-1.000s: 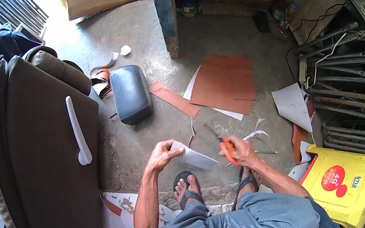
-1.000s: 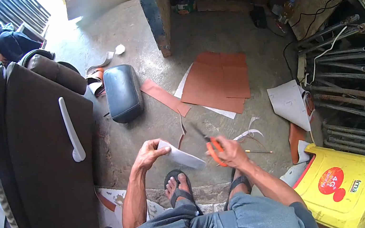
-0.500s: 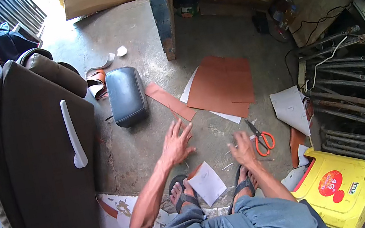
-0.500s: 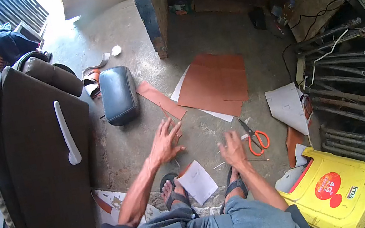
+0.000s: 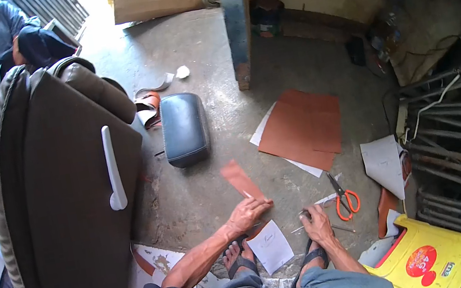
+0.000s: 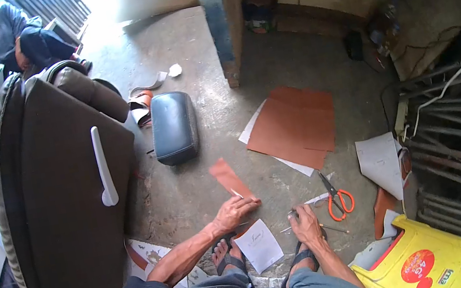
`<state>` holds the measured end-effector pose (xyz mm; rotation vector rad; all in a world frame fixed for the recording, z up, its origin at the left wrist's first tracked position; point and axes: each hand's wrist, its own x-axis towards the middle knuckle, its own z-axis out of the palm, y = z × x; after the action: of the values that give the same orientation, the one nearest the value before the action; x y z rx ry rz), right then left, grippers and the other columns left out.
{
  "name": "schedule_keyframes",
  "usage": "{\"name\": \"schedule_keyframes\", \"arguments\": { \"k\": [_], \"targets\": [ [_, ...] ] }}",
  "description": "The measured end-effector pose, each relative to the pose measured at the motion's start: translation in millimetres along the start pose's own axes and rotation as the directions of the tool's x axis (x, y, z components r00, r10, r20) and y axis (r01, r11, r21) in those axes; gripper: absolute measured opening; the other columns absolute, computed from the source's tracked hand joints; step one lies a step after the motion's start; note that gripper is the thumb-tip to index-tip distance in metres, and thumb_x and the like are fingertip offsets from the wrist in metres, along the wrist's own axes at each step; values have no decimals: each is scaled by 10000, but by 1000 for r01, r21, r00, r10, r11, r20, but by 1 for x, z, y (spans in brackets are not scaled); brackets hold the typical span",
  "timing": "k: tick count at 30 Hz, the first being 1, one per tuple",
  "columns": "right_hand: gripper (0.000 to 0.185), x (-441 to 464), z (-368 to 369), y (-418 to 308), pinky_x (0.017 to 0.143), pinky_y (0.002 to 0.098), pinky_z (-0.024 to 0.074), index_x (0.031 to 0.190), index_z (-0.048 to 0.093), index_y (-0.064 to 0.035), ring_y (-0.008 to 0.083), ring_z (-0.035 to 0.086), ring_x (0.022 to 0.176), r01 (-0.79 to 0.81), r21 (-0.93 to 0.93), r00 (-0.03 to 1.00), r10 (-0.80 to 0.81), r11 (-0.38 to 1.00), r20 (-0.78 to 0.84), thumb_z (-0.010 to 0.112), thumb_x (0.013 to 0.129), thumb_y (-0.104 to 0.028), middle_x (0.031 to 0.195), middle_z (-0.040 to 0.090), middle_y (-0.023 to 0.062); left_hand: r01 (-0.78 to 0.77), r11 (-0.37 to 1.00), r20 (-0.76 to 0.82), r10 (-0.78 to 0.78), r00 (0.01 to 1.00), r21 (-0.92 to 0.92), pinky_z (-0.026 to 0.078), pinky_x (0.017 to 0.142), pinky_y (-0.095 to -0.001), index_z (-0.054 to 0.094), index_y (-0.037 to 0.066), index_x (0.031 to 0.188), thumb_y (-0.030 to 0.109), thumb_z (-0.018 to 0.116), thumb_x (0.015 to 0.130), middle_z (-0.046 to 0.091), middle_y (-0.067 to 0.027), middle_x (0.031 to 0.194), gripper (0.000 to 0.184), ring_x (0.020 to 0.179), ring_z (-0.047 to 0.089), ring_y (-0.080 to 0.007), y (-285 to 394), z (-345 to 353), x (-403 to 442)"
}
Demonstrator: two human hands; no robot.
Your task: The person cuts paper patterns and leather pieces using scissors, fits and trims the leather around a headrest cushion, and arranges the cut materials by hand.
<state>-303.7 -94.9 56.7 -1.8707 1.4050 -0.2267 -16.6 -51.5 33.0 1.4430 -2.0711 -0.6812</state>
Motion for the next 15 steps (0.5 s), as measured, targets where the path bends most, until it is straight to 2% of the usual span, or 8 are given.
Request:
{"name": "schedule_keyframes", "arguments": {
  "k": [4,6,8,10,11,12,14,15],
  "targets": [
    [327,6,-2,-13,852,420,533,1150,654,11,342,650,941,41,77,999,-41,996,-5,681,869,-152,1085,623,195,97,882,-18,-118,993,-462,541,868,-379,732,95,1167,101,700,857,736,-132,1079,312,1010,680,-315,36,-22,36],
    [328,9,-4,-18,818,412,539,1153,659,7,335,657,906,56,54,998,-56,997,-12,681,870,-157,1074,626,192,115,905,-20,-135,991,-410,575,760,-379,749,95,1129,81,675,896,743,-140,1005,246,858,715,-288,35,-71,62],
    [330,13,-8,-16,804,407,541,1154,662,7,331,662,895,82,26,996,-81,996,-47,681,874,-165,1060,628,190,6,964,-290,-87,953,-268,578,744,-351,758,87,1100,-6,608,883,744,-143,962,280,841,721,-229,-16,-110,89],
    [333,11,-10,-11,805,410,541,1156,663,6,330,663,900,65,32,997,-64,997,-34,680,878,-177,1070,630,192,96,962,-567,-230,791,-256,579,719,-347,758,61,1075,98,653,930,764,-122,967,183,830,729,-208,-47,-194,111],
    [337,10,-7,-9,807,412,542,1157,663,5,329,664,905,48,49,999,-47,998,-23,680,883,-189,1080,632,194,252,919,-664,-393,637,-302,575,774,-384,727,45,1122,232,689,941,748,-148,1006,264,900,725,-256,-55,-236,117],
    [337,7,-2,-6,807,412,542,1157,663,5,329,664,905,49,55,999,-48,997,-19,680,883,-189,1080,632,194,243,945,-796,-316,515,-218,538,877,-439,658,0,1208,396,727,907,706,-215,1122,502,1038,687,-322,-118,-255,117],
    [347,3,1,4,804,416,543,1138,671,8,329,665,901,52,65,999,-52,997,0,694,886,-229,1099,639,201,436,889,-904,-294,309,-140,469,1001,-456,535,-29,1351,468,742,867,635,-282,1242,723,1171,621,-361,-133,-279,111],
    [347,0,2,5,804,416,543,1138,671,8,329,665,901,59,64,998,-59,996,0,694,886,-229,1099,639,201,592,783,-781,-486,392,-190,446,1039,-451,460,-42,1410,478,741,862,603,-296,1291,806,1224,588,-376,-136,-280,101]
  ]
}}
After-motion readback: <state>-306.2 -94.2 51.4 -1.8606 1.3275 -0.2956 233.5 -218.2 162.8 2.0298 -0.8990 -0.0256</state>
